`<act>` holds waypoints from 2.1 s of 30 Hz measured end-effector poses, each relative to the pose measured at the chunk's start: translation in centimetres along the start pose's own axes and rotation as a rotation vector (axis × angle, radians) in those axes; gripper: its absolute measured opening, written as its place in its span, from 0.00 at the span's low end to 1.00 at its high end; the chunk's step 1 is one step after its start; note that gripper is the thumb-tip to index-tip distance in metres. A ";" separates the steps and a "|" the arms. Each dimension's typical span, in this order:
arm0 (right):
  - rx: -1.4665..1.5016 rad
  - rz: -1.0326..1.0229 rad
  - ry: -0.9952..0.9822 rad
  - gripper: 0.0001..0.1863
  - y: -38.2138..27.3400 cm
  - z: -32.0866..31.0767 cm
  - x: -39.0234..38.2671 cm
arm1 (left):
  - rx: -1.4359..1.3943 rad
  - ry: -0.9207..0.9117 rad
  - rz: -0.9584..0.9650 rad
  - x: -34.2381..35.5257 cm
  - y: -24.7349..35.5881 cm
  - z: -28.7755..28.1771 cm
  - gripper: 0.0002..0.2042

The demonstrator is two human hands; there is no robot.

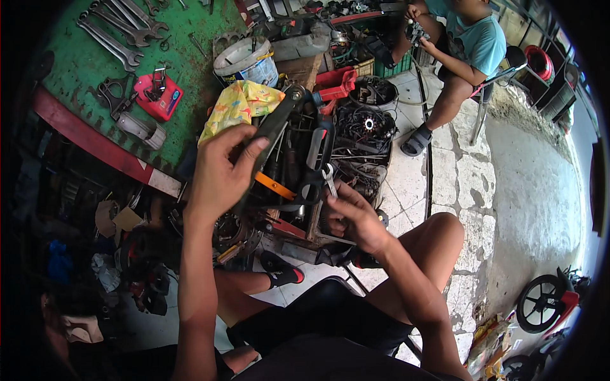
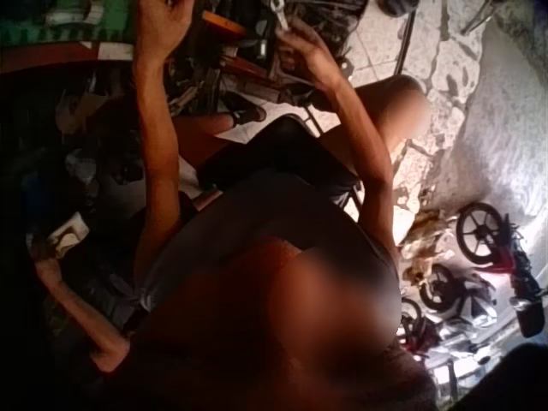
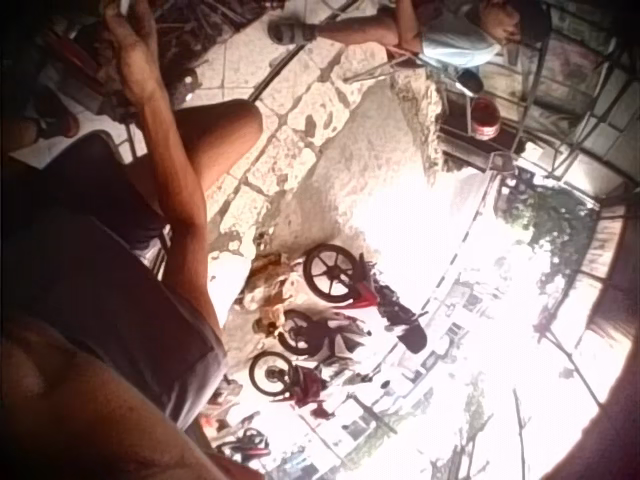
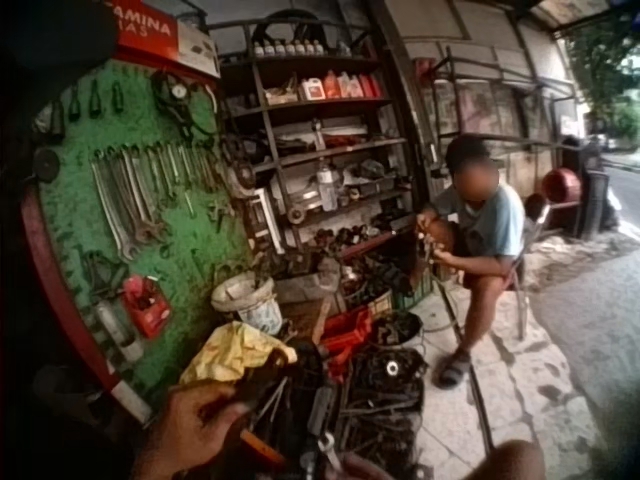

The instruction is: Repairing and assembling components of a motorcycle engine in a workshop.

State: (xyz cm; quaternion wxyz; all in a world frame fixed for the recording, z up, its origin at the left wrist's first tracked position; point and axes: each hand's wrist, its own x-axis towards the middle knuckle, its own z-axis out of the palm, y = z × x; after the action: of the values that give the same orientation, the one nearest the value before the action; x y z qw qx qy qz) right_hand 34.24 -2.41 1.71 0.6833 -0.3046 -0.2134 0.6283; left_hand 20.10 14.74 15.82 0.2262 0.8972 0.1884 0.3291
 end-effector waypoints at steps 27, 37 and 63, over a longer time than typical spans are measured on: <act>-1.441 -0.240 0.308 0.15 -6.8 -8.7 -1.0 | 0.035 -0.643 -0.326 -1.6 -8.6 -3.4 0.16; -1.397 -0.033 0.031 0.11 -8.7 -7.6 -0.6 | 0.012 -0.704 -0.275 -2.6 -11.2 -2.9 0.20; -1.617 0.088 0.236 0.16 -10.2 -9.0 -2.0 | -0.023 -0.409 -0.005 -5.4 -12.2 4.4 0.17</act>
State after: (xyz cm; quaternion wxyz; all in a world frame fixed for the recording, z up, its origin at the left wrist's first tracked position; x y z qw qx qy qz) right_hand 47.48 -5.93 2.37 0.2451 -0.7755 -0.5152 0.2703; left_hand 16.90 20.95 3.67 0.2708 0.9423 0.1371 0.1413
